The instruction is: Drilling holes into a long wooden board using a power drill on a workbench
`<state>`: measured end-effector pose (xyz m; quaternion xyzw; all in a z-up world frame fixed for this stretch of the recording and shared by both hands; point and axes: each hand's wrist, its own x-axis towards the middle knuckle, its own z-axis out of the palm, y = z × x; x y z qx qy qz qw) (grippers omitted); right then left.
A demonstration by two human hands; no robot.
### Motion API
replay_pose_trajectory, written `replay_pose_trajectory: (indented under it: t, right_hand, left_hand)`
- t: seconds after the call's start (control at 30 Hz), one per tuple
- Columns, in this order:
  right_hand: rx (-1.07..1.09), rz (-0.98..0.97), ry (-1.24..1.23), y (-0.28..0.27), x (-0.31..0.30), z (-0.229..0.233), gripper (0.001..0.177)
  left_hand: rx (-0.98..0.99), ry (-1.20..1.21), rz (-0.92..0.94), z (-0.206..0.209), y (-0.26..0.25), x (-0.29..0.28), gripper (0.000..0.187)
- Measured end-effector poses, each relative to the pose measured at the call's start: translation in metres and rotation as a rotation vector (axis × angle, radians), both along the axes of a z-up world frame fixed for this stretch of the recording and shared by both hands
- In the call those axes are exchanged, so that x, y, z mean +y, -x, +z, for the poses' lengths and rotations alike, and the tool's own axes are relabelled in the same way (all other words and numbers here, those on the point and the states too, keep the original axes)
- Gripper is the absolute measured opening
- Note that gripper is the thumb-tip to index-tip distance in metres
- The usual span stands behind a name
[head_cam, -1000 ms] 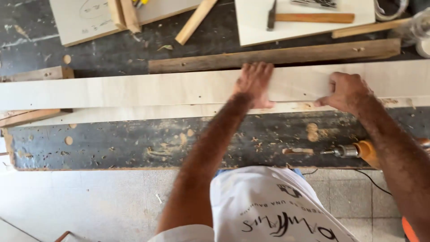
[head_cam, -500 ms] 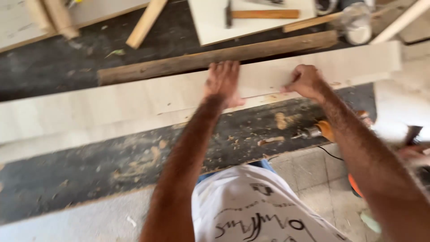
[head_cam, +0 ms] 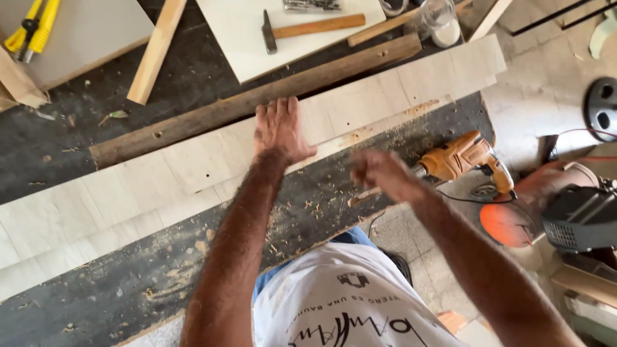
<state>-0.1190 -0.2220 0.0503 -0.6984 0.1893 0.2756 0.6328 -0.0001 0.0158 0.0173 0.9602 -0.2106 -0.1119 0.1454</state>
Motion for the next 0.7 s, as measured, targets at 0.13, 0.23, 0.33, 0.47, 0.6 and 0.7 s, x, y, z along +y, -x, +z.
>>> replay_pose_trajectory:
  t: [0.13, 0.23, 0.33, 0.47, 0.6, 0.7]
  right_hand:
    - [-0.216, 0.156, 0.307, -0.043, -0.011, 0.013, 0.034]
    - [-0.389, 0.322, 0.615, -0.070, -0.030, -0.021, 0.014]
    - [-0.549, 0.454, 0.944, -0.094, -0.058, -0.072, 0.033]
    - [-0.372, 0.569, 1.280, -0.103, -0.047, -0.067, 0.029]
    - [-0.443, 0.572, 1.075, -0.099, -0.003, -0.002, 0.019]
    - [-0.227, 0.614, 1.250, -0.114, -0.029, -0.039, 0.018]
  left_hand:
    - [-0.003, 0.000, 0.008, -0.001, 0.004, 0.002, 0.114]
    - [-0.004, -0.015, -0.001, -0.003, 0.005, 0.002, 0.117]
    - [-0.028, 0.011, 0.002, -0.008, 0.005, 0.000, 0.117]
    - [-0.054, 0.035, -0.004, -0.016, 0.005, -0.003, 0.118]
    - [-0.099, 0.023, -0.005, -0.011, 0.006, -0.003, 0.113]
    - [-0.102, 0.033, -0.002, -0.014, 0.006, -0.004, 0.114]
